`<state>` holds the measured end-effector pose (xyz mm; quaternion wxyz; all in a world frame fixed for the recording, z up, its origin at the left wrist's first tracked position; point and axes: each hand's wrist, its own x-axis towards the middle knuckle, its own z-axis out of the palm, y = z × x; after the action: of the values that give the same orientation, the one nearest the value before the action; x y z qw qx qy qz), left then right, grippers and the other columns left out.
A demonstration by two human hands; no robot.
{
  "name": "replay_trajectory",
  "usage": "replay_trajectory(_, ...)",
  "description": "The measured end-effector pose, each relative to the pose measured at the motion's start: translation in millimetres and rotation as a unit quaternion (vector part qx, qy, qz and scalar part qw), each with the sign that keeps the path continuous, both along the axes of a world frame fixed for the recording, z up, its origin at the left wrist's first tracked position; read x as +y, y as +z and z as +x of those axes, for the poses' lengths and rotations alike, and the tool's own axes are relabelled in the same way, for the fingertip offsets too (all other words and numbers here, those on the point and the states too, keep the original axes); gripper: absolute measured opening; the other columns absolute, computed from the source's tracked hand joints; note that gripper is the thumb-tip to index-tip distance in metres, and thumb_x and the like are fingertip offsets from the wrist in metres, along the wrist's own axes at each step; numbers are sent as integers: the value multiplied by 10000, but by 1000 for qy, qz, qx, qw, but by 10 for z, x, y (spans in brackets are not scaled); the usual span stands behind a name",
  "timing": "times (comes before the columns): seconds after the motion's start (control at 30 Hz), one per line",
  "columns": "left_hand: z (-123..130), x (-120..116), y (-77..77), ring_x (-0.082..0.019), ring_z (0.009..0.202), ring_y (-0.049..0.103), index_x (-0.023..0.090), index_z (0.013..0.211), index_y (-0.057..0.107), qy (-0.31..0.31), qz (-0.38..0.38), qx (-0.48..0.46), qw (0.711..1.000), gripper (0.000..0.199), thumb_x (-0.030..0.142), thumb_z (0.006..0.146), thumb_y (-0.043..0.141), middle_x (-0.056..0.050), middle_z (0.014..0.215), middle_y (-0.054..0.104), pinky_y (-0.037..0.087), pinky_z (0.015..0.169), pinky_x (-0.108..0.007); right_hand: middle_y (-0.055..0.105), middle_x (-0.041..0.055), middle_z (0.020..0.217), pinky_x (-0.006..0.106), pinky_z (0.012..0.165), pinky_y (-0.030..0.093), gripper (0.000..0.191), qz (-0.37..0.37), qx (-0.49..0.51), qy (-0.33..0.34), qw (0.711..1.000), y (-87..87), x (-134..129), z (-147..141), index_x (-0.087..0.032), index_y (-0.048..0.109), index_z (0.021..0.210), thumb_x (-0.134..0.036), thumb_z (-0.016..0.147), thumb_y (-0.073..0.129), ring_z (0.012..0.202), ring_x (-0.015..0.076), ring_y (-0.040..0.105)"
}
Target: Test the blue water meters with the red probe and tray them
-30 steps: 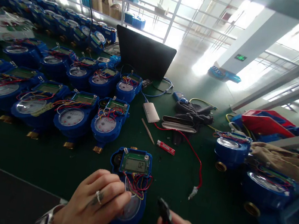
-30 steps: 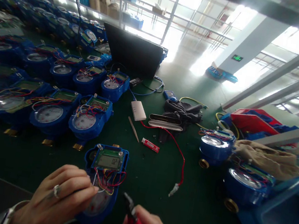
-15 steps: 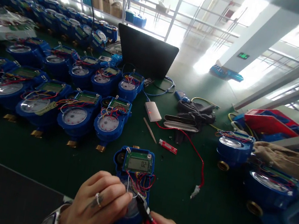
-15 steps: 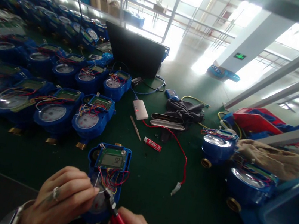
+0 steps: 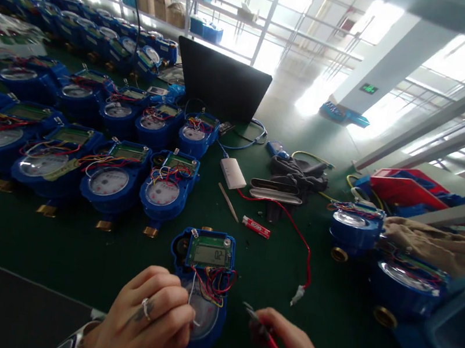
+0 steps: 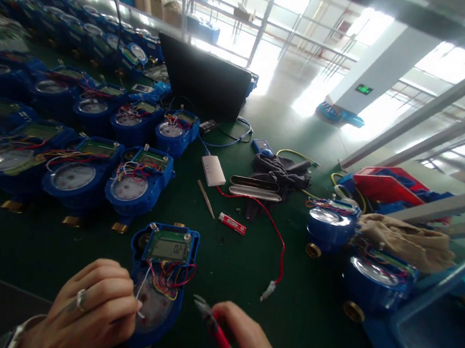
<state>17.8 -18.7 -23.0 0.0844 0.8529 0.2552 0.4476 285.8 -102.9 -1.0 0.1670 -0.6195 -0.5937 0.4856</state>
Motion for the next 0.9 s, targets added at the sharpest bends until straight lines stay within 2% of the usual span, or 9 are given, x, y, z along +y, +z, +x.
replay_trajectory(0.13,38,-28,15,-118,712,592,179,775,617,-20,-11,-1,1000,226,-20,790,509,18,716,633,506,763,-251,643,135,1230,532,1040,418,513,83,-184,2,979,-237,75,141,-197,658,1202,-175,695,587,1185,345,565)
replay_trajectory(0.23,12,-40,18,-128,777,588,193,871,672,-10,8,6,1000,260,-7,792,525,12,803,625,496,821,-257,647,119,1252,615,1140,254,502,125,-202,32,971,-400,75,272,-224,670,1197,-202,696,651,1247,349,532)
replay_trajectory(0.33,-57,2,-15,-157,891,576,192,1006,669,42,-3,-11,999,285,19,805,567,-21,967,587,478,884,-282,673,124,1159,529,1033,432,373,115,-187,-151,964,-476,47,492,-216,691,1049,-458,767,656,1115,329,611)
replay_trajectory(0.4,-92,70,-66,-209,1037,562,205,1135,621,96,-64,-33,993,308,90,853,571,-57,1122,562,455,960,-341,692,142,997,481,821,541,464,76,-208,-303,927,-504,57,671,-184,662,979,-603,796,585,925,324,660)
replay_trajectory(0.47,-95,159,-128,-273,1199,511,228,1297,524,125,-151,-45,979,385,226,914,562,-94,1293,513,431,1024,-422,697,140,839,467,659,550,539,32,-215,-360,907,-531,105,827,-159,661,915,-672,770,583,761,323,668)
replay_trajectory(0.57,-34,283,-200,-343,1345,412,247,1440,363,103,-248,-27,963,615,445,907,597,-136,1457,408,410,1068,-519,703,105,712,405,557,537,517,-4,-168,-353,921,-559,213,933,-162,689,771,-662,642,711,654,292,665)
replay_trajectory(0.67,63,352,-204,-373,1383,373,246,1445,327,69,-290,-2,955,778,521,818,698,-160,1492,382,372,1098,-578,712,63,706,317,500,514,480,2,-91,-341,935,-522,308,876,-177,684,784,-627,630,743,606,224,647)
replay_trajectory(0.8,176,392,-119,-332,1303,474,271,1310,468,27,-344,-34,938,646,419,763,778,-105,1355,534,407,1071,-545,733,50,797,251,438,493,511,28,13,-337,941,-328,417,649,-191,627,950,-655,741,676,514,140,596)
replay_trajectory(0.9,235,415,-59,-284,1151,576,252,1188,550,7,-395,-76,915,553,301,703,810,-70,1201,601,474,992,-473,758,73,934,263,553,584,484,53,145,-324,934,-116,519,380,-214,648,1099,-552,766,743,676,170,702)
